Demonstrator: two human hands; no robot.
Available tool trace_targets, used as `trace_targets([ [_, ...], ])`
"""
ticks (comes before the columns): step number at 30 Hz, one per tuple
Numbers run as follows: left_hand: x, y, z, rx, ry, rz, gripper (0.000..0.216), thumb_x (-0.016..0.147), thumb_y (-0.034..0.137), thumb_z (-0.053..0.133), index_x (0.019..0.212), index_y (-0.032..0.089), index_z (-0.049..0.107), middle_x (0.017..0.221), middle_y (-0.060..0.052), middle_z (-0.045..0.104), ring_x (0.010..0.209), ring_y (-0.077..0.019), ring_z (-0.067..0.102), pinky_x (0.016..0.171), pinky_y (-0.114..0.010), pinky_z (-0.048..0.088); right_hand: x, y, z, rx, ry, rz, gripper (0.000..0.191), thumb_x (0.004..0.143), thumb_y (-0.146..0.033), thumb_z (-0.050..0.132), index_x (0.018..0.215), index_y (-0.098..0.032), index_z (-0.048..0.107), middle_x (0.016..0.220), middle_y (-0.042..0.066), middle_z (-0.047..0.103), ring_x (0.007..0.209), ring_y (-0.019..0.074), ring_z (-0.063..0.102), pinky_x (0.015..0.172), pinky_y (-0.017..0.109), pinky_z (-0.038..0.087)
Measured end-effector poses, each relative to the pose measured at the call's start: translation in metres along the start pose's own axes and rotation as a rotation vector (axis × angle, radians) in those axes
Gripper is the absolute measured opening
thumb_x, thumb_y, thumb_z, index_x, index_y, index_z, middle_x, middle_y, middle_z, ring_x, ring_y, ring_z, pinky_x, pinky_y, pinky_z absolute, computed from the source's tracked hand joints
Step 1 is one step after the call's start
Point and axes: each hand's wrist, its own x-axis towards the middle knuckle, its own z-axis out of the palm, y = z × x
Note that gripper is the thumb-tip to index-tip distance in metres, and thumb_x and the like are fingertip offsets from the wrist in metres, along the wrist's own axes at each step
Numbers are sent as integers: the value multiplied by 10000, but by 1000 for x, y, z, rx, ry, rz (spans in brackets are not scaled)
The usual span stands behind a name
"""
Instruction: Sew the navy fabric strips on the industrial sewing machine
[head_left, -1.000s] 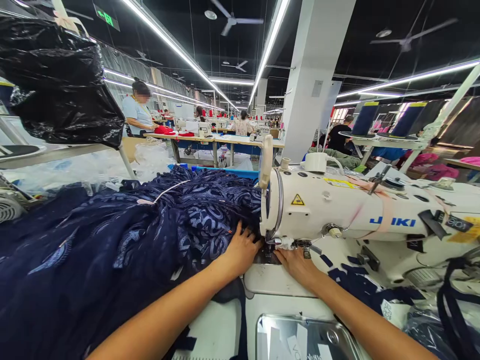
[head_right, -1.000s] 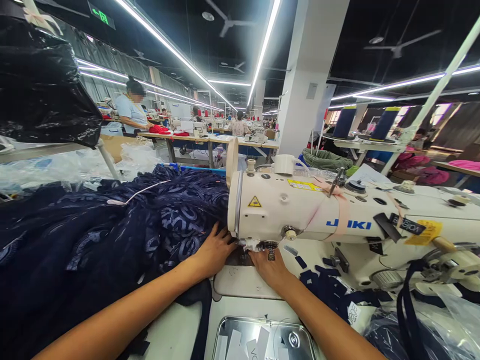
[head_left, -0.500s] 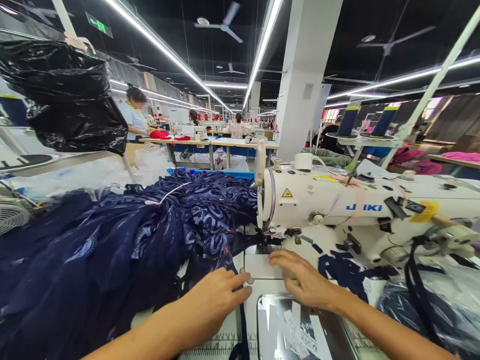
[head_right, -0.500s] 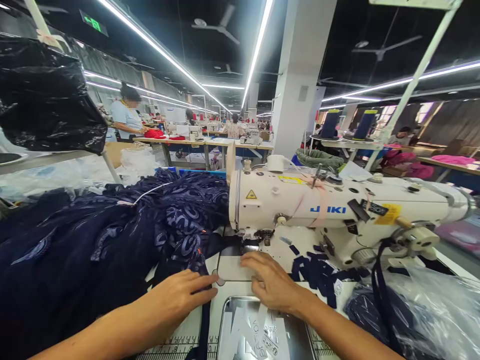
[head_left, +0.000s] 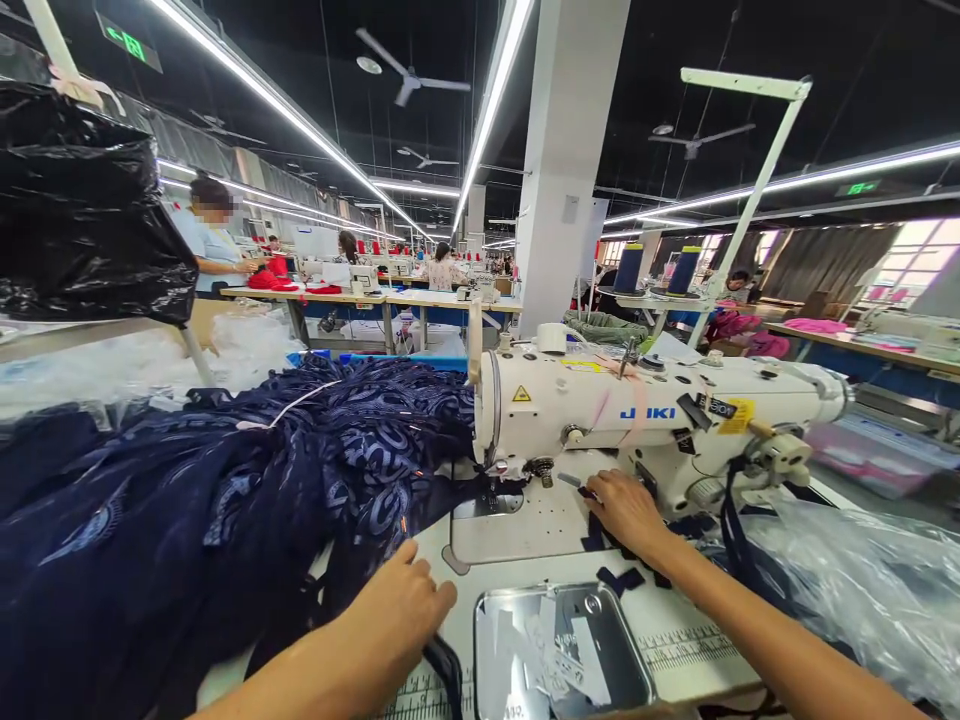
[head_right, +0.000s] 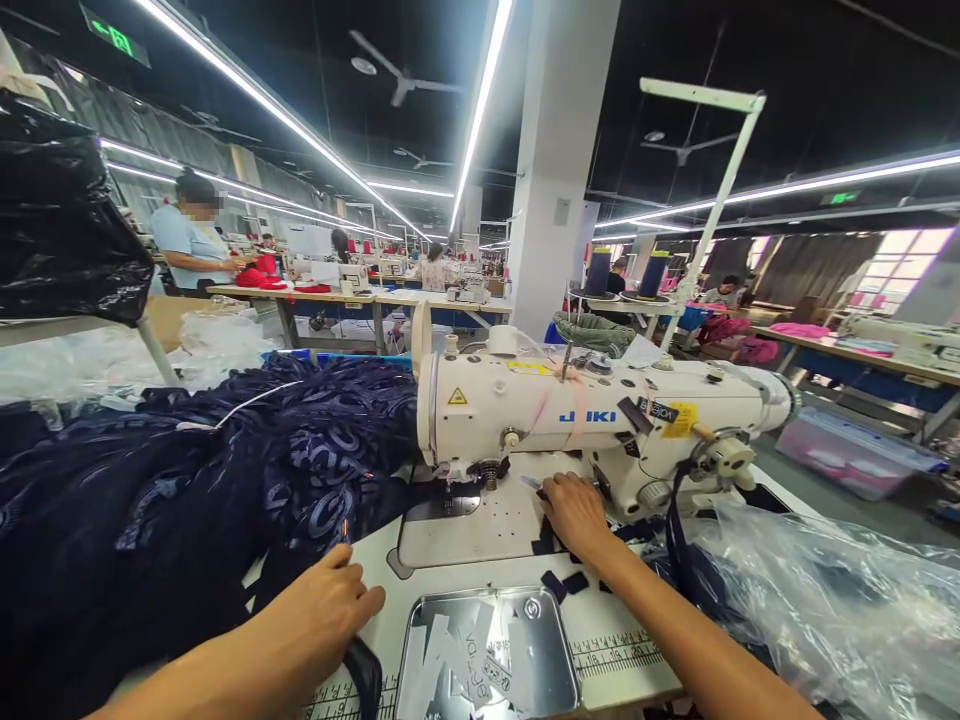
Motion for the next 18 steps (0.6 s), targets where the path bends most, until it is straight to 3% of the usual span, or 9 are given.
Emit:
trace_targets([
  [2,-2,3,1,10,-27,34,147,656,130,679,730,155,554,589,-3,568,585,-157,506,681,-309,289,2,-6,6,9,10,-30,102,740,-88,526,719,-178,570,739,46,609,760,203,566,680,307,384],
  [7,-7,9,-26,-13,135,73,194,744,141,608,593,168,488,589,-1,555,585,-143,481,616,-306,244,4,-33,7,214,-16,-315,160,789,-64,459,737,-175,562,754,26,589,700,160,543,676,288,378],
  [11,-8,20,-43,-134,65,104,144,744,122,562,640,180,481,621,15,555,557,-134,454,649,-307,267,8,-36,7,332,10,-356,179,802,-62,430,750,-168,564,755,33,573,692,160,519,674,296,384],
  [14,-6,27,-37,-173,-4,130,156,778,88,499,655,181,471,616,16,559,538,-135,450,630,-301,279,9,-31,11,412,30,-377,162,803,-71,440,744,-172,552,747,27,555,696,159,502,685,298,389],
  [18,4,27,-31,-201,-61,120,104,743,117,549,685,177,486,681,-4,570,609,-147,483,635,-294,297,7,-28,18,438,57,-382,119,785,-75,484,732,-173,528,735,26,541,695,166,489,678,307,397],
])
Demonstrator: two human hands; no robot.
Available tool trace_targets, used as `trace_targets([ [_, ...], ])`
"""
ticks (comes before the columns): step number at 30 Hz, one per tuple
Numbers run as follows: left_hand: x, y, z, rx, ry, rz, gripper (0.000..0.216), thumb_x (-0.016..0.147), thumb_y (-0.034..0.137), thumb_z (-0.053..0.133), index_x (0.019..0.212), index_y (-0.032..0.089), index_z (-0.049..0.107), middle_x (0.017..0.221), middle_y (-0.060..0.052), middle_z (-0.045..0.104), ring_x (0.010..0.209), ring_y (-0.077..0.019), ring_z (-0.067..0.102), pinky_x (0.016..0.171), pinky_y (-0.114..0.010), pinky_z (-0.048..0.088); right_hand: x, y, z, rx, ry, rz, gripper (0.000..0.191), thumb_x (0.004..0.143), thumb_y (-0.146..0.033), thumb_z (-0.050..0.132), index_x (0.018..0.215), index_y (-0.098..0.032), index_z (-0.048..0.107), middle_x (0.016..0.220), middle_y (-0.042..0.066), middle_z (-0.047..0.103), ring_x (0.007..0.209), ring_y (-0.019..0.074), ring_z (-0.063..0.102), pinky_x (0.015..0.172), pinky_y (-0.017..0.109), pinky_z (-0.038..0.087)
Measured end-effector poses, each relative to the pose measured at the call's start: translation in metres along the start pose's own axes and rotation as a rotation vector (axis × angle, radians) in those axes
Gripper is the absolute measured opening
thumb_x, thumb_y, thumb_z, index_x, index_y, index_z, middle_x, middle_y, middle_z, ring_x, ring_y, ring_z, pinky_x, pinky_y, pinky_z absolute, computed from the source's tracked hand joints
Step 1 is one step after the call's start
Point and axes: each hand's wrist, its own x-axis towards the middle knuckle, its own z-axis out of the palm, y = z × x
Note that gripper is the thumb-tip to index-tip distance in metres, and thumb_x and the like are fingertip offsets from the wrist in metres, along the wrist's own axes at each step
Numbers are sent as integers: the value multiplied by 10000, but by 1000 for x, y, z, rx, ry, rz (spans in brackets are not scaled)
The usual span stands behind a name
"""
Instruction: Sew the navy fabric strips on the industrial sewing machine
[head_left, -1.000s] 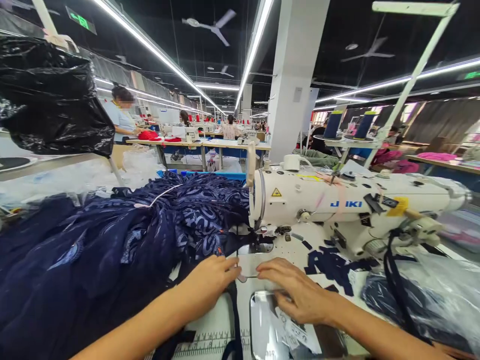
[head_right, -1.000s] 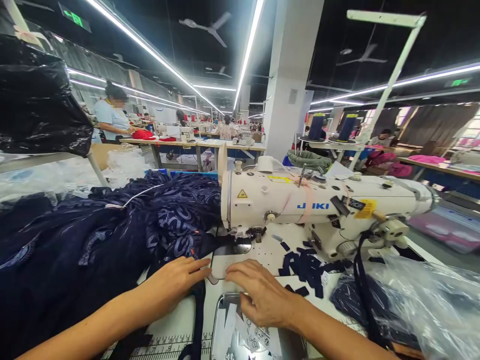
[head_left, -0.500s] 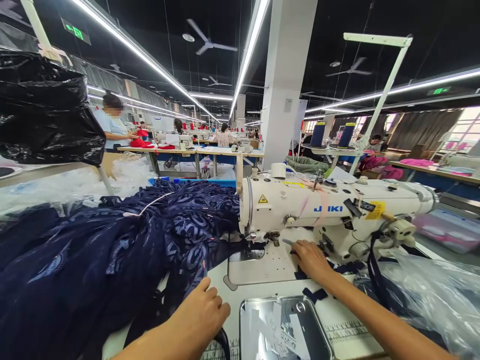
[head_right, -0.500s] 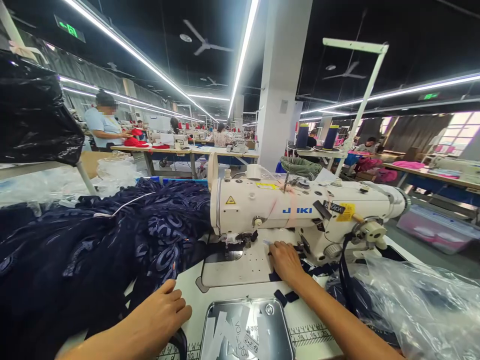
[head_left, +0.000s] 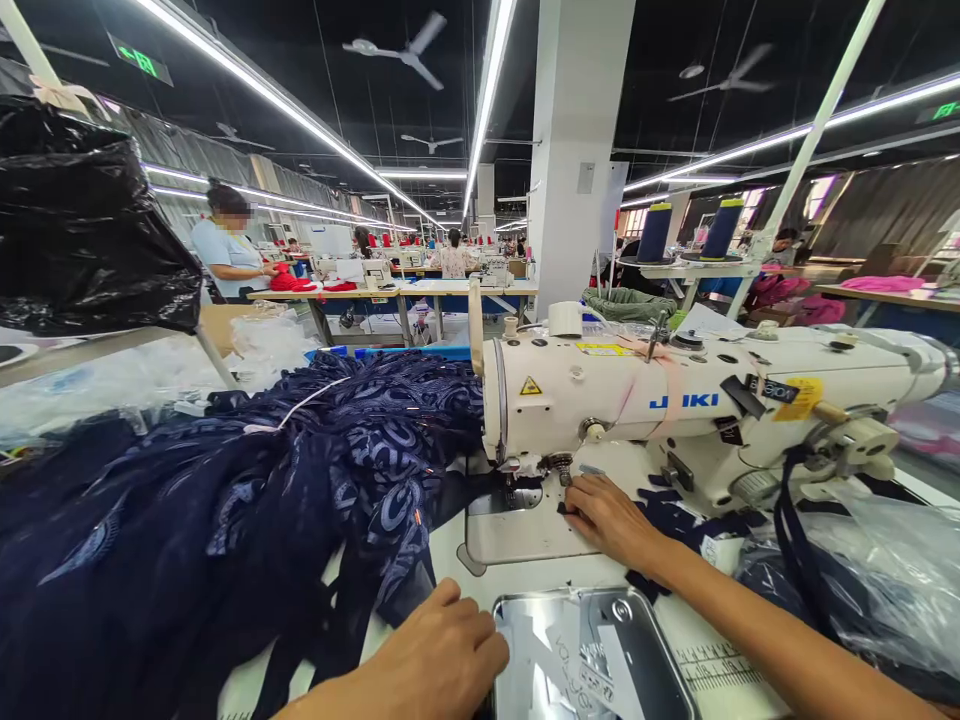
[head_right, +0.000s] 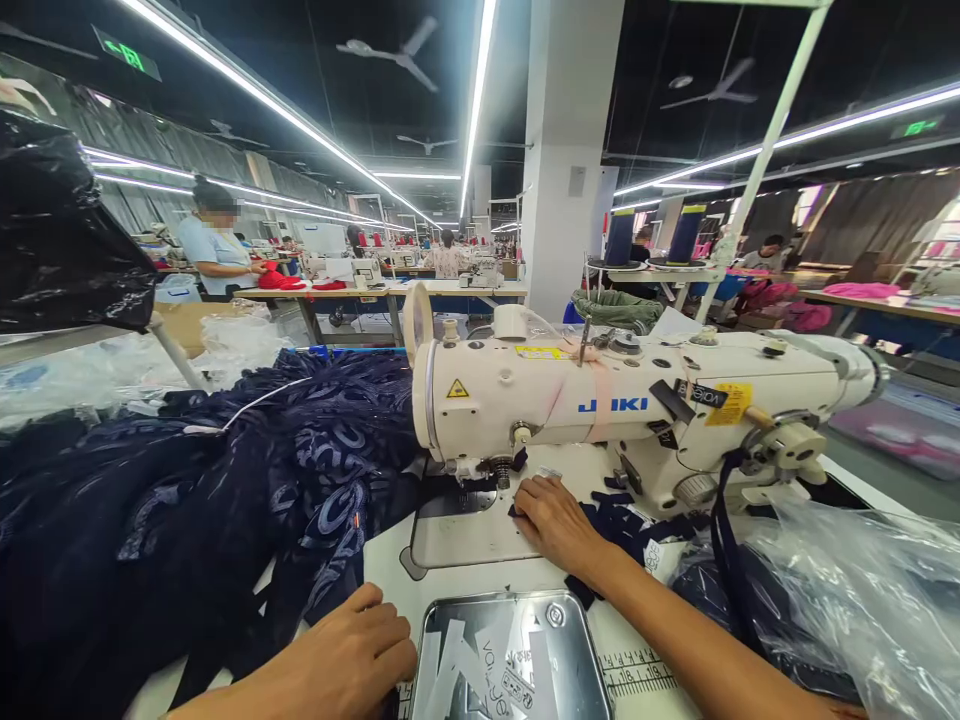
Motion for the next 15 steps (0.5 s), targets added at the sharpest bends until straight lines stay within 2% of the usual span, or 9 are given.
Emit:
trace_targets([
  [4,3,-5,-14,55,-7,-86,137,623,129,621,662,164,494,751,-50,572,698,-186,501,642,-303,308,-2,0,3,36,7,-48,143,838,-97,435,801,-164,556,789,45,556,731,166,499,683,293,419],
  [6,-1,-3,-25,-9,49,-143,151,624,84,603,688,170,496,799,-35,582,732,-177,507,694,-298,326,-1,-1,1,5,-25,-90,179,853,-90,414,810,-154,576,812,57,570,754,168,508,691,288,427],
  [9,-9,4,-39,-178,101,-144,178,674,60,603,680,185,477,799,20,589,730,-133,520,756,-255,340,1,-8,-2,-157,-104,-119,193,808,-18,437,775,-132,590,789,71,583,750,190,522,666,295,434],
  [12,-10,10,-43,-288,49,-113,197,719,128,645,650,183,469,731,57,585,705,-104,540,783,-216,348,5,-16,-2,-306,-147,-108,217,738,48,457,757,-121,590,779,85,588,738,211,536,653,311,434],
  [15,-3,14,-38,-336,-32,-142,172,814,136,546,662,175,476,726,56,596,712,-93,563,747,-187,370,11,-20,2,-355,-142,-99,224,730,49,451,754,-128,584,759,85,590,723,209,549,658,314,428],
])
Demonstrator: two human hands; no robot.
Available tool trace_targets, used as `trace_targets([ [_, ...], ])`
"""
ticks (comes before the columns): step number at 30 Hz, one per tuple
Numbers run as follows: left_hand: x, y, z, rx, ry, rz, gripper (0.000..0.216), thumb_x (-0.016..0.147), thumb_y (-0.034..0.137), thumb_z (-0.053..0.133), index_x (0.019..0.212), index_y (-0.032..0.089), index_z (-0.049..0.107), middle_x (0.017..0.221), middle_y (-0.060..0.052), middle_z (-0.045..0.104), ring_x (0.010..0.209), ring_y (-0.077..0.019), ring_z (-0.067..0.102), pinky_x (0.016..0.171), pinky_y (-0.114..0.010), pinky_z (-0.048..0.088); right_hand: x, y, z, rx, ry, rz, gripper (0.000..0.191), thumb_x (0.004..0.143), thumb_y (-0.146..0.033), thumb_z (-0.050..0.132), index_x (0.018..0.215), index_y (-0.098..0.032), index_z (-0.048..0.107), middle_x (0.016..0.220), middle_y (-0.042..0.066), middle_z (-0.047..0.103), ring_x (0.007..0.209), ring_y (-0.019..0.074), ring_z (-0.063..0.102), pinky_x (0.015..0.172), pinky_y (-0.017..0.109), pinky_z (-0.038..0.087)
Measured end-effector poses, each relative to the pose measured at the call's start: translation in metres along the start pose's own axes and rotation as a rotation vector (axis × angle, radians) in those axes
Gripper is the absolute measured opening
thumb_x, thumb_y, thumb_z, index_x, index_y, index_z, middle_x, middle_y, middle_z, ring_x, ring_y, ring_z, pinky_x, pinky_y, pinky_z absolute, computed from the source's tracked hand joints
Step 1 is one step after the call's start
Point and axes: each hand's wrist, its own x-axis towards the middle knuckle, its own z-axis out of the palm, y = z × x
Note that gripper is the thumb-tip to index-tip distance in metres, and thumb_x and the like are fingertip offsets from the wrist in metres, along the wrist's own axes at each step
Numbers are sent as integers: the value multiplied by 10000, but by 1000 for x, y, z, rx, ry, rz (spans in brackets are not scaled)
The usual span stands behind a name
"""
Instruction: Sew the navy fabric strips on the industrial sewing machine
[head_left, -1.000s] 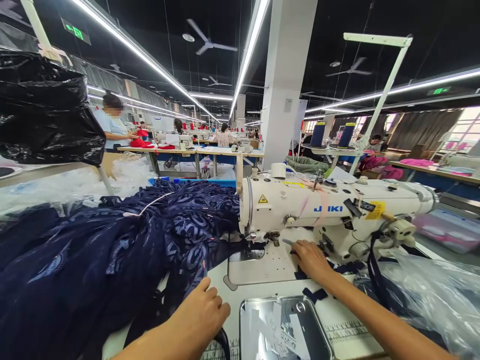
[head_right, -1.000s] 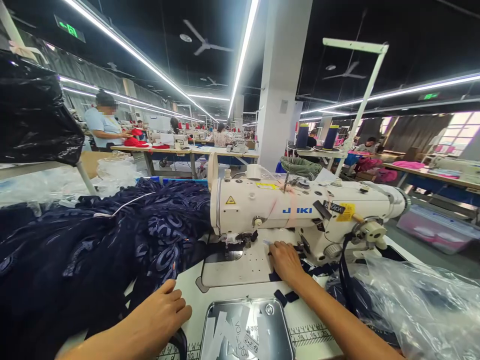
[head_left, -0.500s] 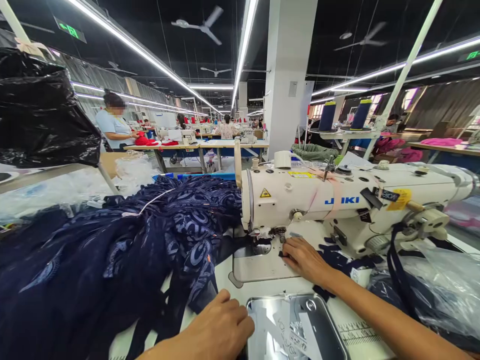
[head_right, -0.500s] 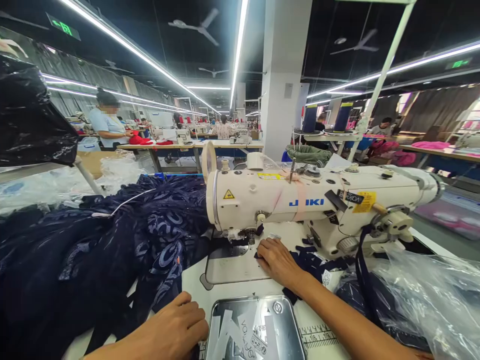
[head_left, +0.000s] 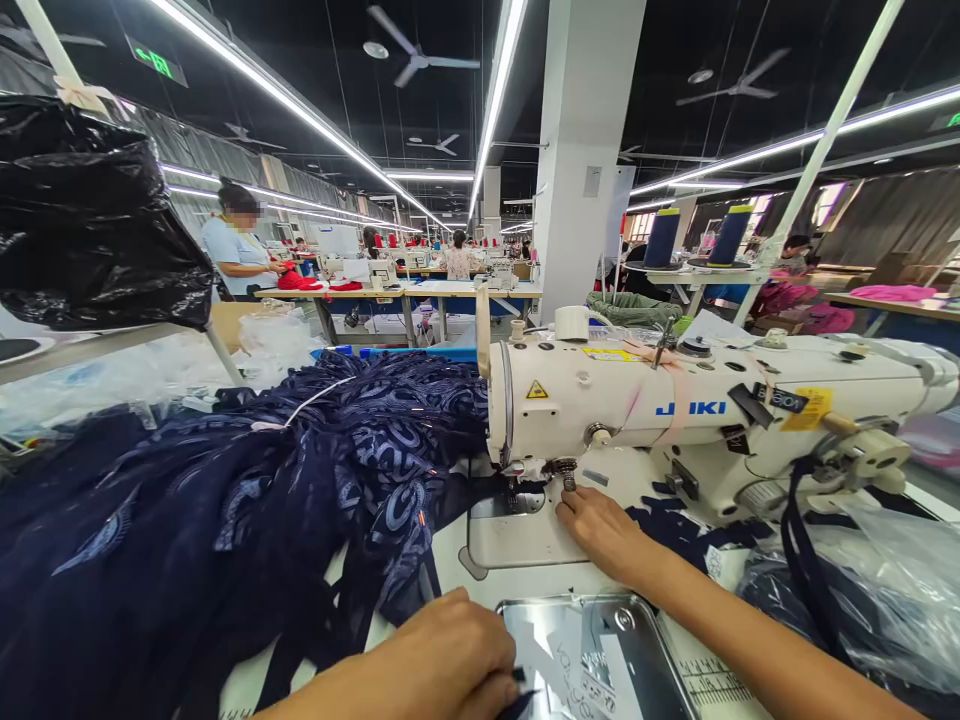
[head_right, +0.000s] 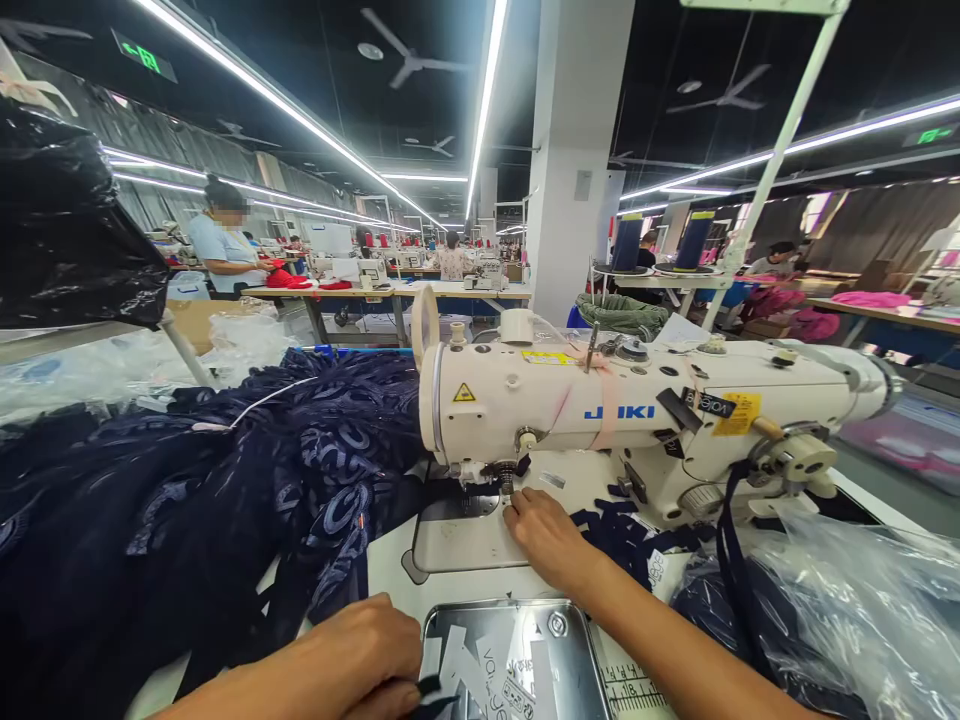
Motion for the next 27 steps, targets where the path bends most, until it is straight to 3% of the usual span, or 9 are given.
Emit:
trace_targets([
  [4,13,-1,11,-76,-80,-28,127,846,163,508,720,181,511,758,38,613,742,-105,581,677,-166,395,3,3,8,48,79,56,186,795,-32,437,733,-153,564,709,54,576,676,182,544,617,278,411],
  [9,10,-14,15,-55,-32,34,131,711,213,694,758,196,572,826,39,587,874,-144,548,951,-305,296,0,6,16,108,174,83,177,795,-60,429,703,-170,533,669,27,545,624,157,525,575,250,383],
  [15,4,-16,13,75,77,21,251,752,218,652,979,216,546,970,-14,566,981,-197,483,969,-402,259,-1,4,21,129,232,111,176,802,-89,398,702,-176,514,657,24,538,605,156,522,603,271,379],
  [20,21,-20,31,236,56,103,117,772,264,628,770,162,571,834,-25,598,883,-194,532,993,-448,226,-2,3,19,113,269,133,152,789,-83,415,715,-171,514,652,24,542,601,156,522,627,281,370],
  [23,20,-17,34,269,45,115,127,743,225,645,700,154,550,759,-17,603,791,-180,550,946,-416,288,-3,1,19,66,279,177,131,793,-106,429,711,-168,510,642,28,536,608,168,524,644,298,365],
  [27,13,-8,27,1,57,82,147,748,179,623,667,171,500,695,55,568,692,-102,532,831,-250,366,-3,1,22,37,273,187,167,810,-112,401,690,-172,501,627,30,532,603,172,521,649,304,362],
])
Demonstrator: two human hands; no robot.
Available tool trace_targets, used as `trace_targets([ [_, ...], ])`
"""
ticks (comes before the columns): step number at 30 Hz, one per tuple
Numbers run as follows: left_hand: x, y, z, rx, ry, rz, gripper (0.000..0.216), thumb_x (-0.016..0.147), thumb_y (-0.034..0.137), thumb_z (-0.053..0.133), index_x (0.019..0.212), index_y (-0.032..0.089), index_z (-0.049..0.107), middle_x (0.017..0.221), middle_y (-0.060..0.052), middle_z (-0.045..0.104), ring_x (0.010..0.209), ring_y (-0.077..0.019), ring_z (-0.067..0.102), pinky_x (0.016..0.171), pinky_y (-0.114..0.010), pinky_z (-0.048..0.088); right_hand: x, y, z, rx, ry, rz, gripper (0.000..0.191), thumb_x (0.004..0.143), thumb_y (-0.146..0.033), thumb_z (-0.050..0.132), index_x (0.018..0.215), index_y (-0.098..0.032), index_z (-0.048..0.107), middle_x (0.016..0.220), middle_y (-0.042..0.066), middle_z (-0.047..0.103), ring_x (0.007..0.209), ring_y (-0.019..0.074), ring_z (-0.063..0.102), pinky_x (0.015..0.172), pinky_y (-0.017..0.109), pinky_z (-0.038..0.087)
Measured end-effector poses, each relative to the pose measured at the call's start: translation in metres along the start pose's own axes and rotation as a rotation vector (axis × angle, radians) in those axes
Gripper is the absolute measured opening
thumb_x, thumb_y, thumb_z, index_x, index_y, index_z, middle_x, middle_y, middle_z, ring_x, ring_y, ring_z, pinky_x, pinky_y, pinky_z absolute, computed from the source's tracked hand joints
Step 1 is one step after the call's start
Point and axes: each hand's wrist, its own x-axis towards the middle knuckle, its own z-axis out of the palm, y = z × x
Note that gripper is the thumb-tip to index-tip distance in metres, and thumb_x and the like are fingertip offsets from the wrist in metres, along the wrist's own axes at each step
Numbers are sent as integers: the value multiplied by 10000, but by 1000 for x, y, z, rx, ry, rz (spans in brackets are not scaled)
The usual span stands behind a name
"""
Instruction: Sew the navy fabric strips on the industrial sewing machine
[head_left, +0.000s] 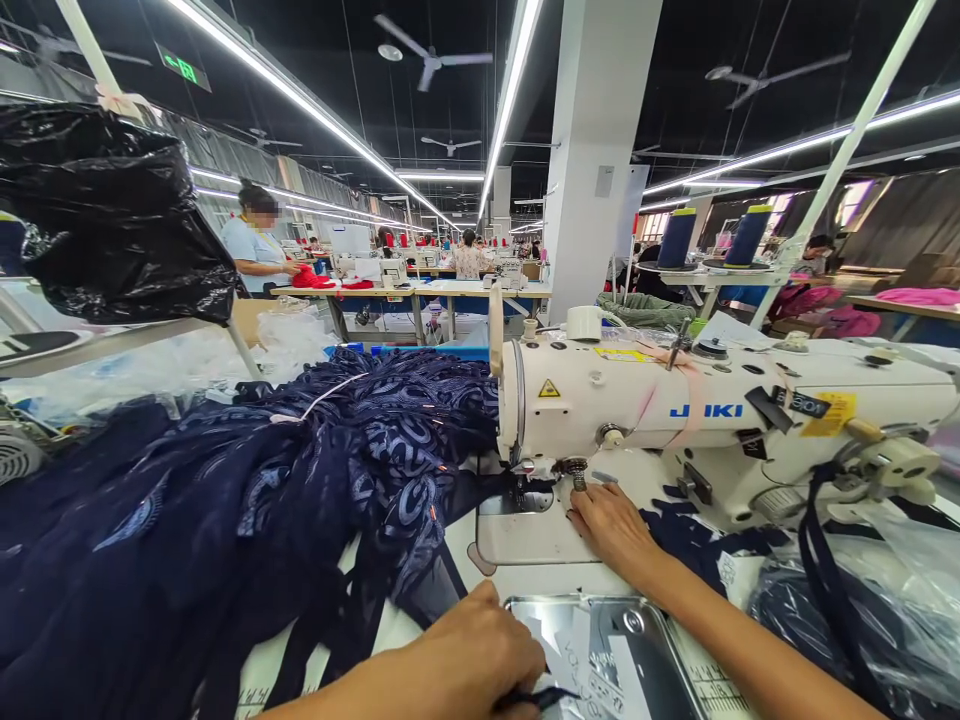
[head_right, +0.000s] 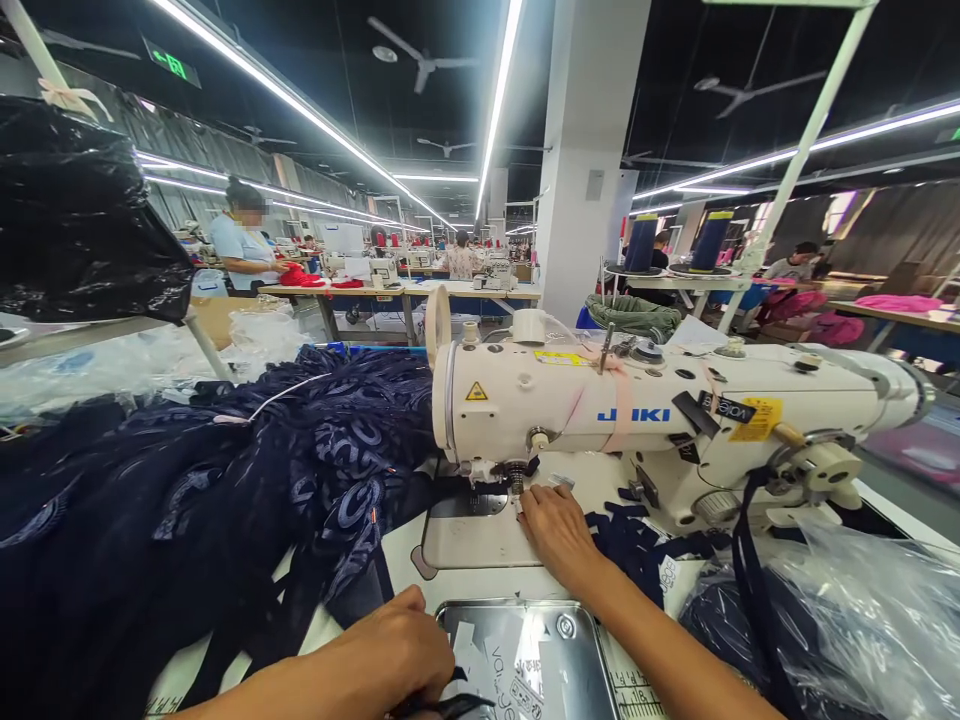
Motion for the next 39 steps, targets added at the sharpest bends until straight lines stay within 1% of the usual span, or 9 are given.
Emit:
trace_targets([
  [4,21,-6,1,-51,177,-156,160,694,82,606,647,158,473,686,32,537,682,-109,496,620,-193,371,0,1,2,10,5,-25,211,829,-98,360,684,-173,495,618,26,522,588,165,509,623,290,356],
  [7,52,-28,10,198,358,-71,132,692,48,568,653,147,490,807,-31,565,774,-166,482,666,-271,363,-1,2,1,17,19,-48,240,847,-96,327,690,-171,493,616,22,515,574,160,496,609,285,354],
  [9,69,-47,16,324,408,20,125,736,37,512,676,147,507,819,-42,576,812,-187,476,698,-310,358,0,2,0,12,42,-51,259,859,-110,310,683,-171,491,606,23,512,565,159,490,599,283,354],
  [12,78,-68,25,321,409,32,128,748,34,487,687,144,510,779,-37,581,802,-179,490,734,-313,374,0,1,0,5,66,-41,280,875,-145,293,671,-175,483,594,23,508,554,157,482,588,280,355],
  [15,67,-75,31,265,392,38,91,787,89,463,773,141,535,796,-46,600,797,-179,517,770,-323,398,0,2,4,21,64,-32,297,884,-165,280,652,-181,466,585,19,501,541,153,473,585,279,356],
  [21,43,-71,37,224,317,119,326,773,127,444,1088,82,517,1144,-135,560,1070,-236,479,929,-357,375,2,3,4,49,-6,-30,237,847,-139,356,649,-182,477,582,18,513,558,162,496,590,277,343],
  [28,40,-67,39,252,230,94,392,767,76,408,1149,53,490,1203,-174,518,1111,-250,459,941,-369,386,21,-8,-11,116,-299,14,188,780,-50,432,678,-175,527,690,26,586,606,150,534,622,263,341],
  [32,41,-68,43,290,220,103,375,776,56,401,1137,33,499,1183,-178,532,1092,-251,481,923,-349,401,37,-22,-3,275,-315,70,147,800,-103,455,707,-186,534,697,14,594,670,161,549,611,251,353],
  [39,40,-67,41,325,224,94,333,777,71,427,1099,41,508,1240,-197,476,1107,-275,460,917,-387,395,39,-26,14,567,-283,96,153,762,-108,458,651,-202,505,596,-40,541,573,120,507,569,224,361],
])
